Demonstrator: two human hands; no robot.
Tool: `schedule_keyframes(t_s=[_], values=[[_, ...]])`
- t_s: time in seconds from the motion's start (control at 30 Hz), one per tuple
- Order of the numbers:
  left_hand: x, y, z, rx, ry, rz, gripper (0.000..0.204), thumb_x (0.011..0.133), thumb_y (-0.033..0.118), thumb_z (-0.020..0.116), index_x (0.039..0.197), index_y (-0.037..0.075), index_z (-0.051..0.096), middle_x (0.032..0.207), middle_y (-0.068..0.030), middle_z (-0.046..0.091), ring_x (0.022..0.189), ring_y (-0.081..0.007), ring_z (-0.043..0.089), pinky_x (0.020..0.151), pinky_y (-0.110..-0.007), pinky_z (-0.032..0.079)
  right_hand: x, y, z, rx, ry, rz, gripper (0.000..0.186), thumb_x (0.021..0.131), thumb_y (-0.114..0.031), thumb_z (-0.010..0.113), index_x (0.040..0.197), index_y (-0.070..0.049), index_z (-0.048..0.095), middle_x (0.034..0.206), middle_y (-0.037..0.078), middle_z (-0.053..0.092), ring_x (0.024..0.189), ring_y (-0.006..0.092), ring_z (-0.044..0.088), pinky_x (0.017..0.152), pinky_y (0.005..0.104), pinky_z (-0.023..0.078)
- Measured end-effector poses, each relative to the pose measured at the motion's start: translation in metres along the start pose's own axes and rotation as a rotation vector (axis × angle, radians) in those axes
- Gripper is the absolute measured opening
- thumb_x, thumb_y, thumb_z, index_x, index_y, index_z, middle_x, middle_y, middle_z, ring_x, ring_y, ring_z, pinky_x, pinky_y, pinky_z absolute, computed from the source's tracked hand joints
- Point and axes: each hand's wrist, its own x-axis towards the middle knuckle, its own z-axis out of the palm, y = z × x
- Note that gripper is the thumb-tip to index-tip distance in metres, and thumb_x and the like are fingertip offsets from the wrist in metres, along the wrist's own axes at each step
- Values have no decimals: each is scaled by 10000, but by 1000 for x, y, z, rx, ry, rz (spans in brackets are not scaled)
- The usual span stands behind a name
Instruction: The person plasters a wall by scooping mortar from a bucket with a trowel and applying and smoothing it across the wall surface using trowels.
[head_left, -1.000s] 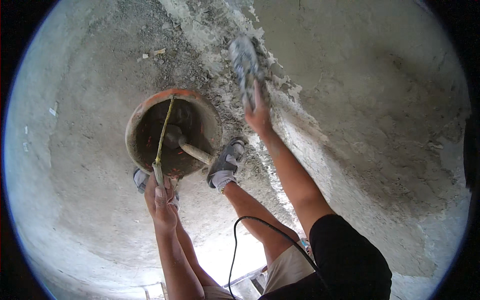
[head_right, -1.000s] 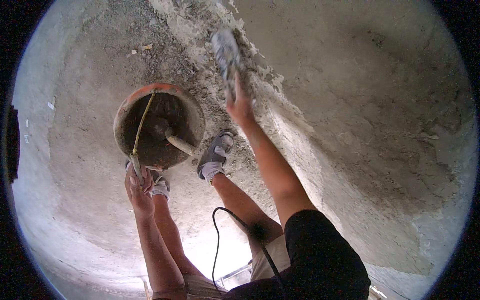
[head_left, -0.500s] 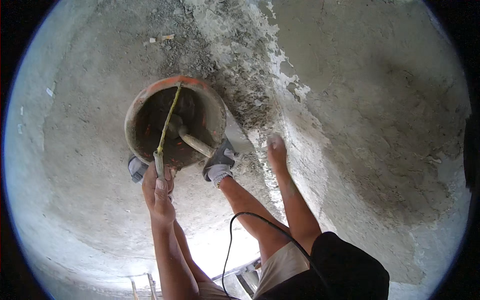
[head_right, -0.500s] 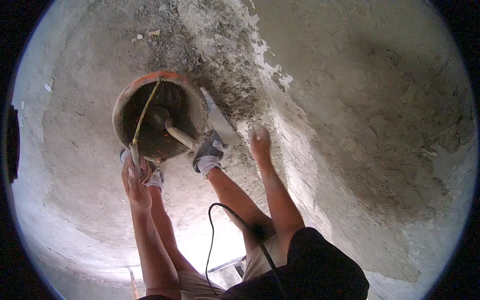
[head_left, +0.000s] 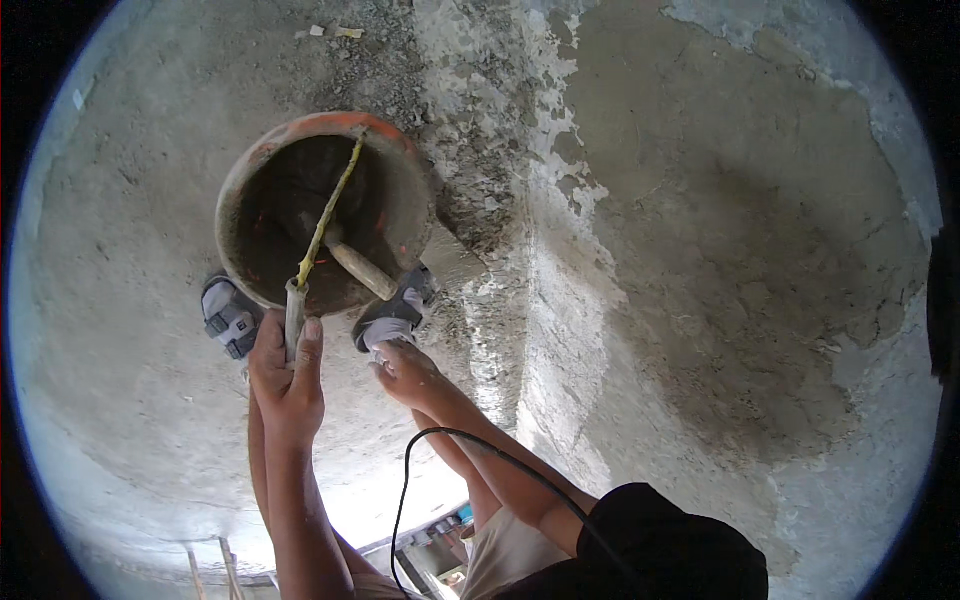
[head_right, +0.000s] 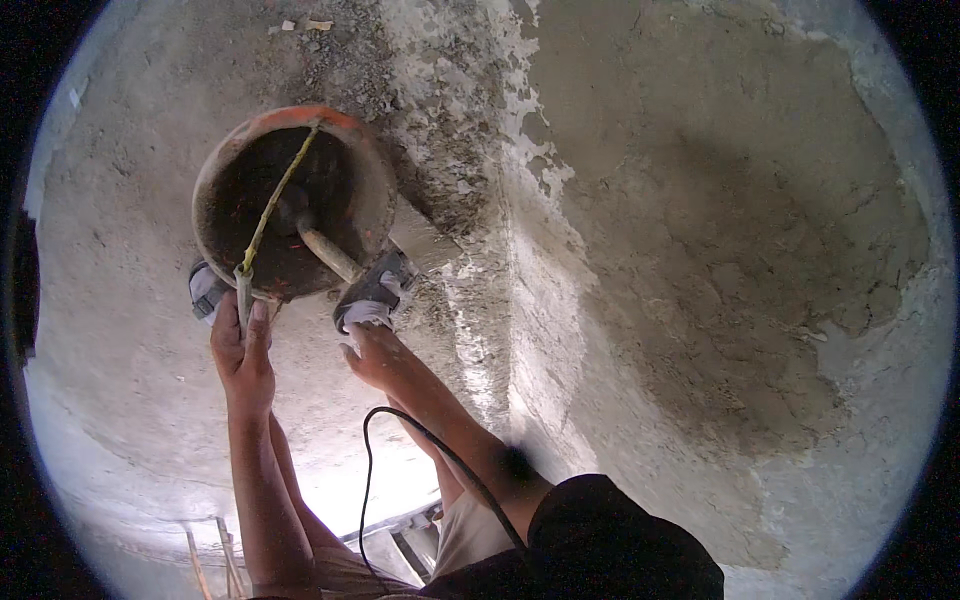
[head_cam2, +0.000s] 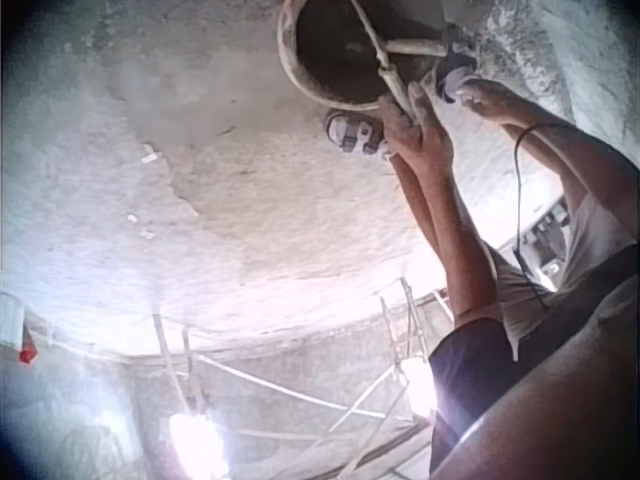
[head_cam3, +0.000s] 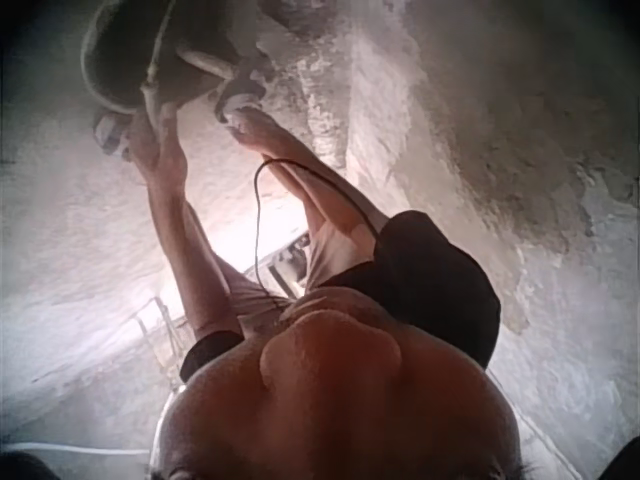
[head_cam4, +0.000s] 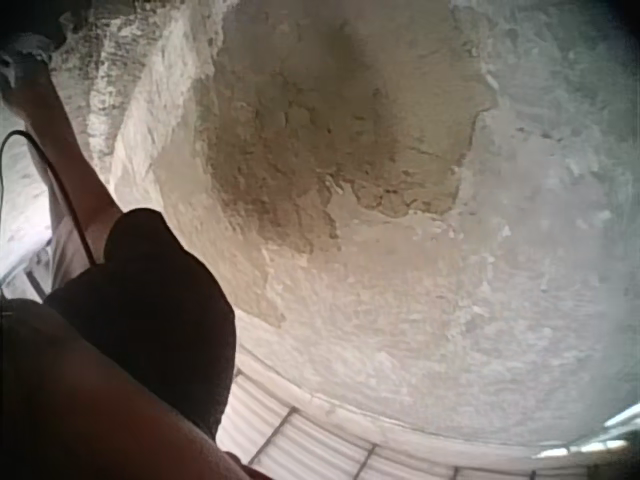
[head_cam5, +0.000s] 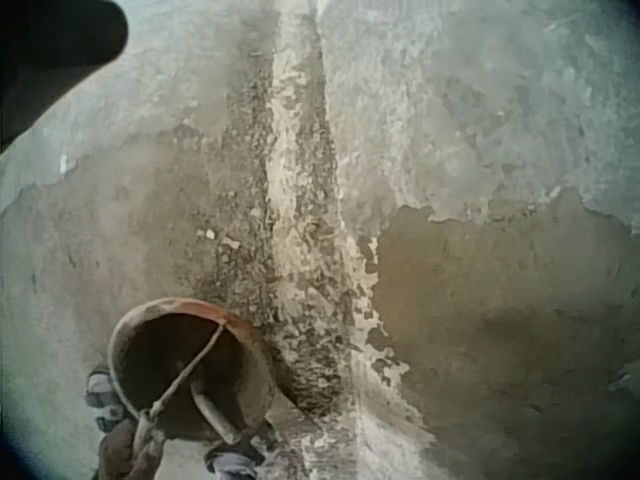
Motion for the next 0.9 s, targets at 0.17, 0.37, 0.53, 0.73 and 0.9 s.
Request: schedule_keyframes(t_s=[0.17,0.37,0.53,0.73,0.9], values=[[0,7,-6,-52,-33,93,172,938,117,536,1020,-33,560,786,-30,534,739,-91,438,678,-232,384,21,-14,-3,76,7,7,334,847,-191,610,1124,-8,582,1024,215,635,946,368,622,829,419,489],[-3,19,-7,-74,-121,94,158,930,114,545,990,-31,555,793,-60,582,731,-111,485,662,-263,413,48,-37,-39,-108,-131,94,298,860,-287,569,990,-24,617,910,234,642,880,393,624,775,471,484],[2,15,-11,7,-151,79,152,919,129,552,877,-12,510,686,-102,503,636,-133,445,572,-300,385,58,-54,-51,-177,-87,56,309,851,-315,562,856,-23,663,799,240,640,817,399,633,769,488,486],[3,15,-10,0,-55,169,172,935,135,519,883,-27,495,682,-125,487,645,-178,423,603,-312,380,61,-47,-42,-244,-121,102,325,851,-339,574,839,-24,655,846,212,652,844,396,626,763,489,482],[1,11,-14,28,-103,119,176,943,133,506,897,-36,488,685,-132,484,642,-178,410,587,-327,363,56,-43,-43,-224,-175,151,348,850,-353,570,859,-18,664,870,222,653,865,393,627,775,485,483]])
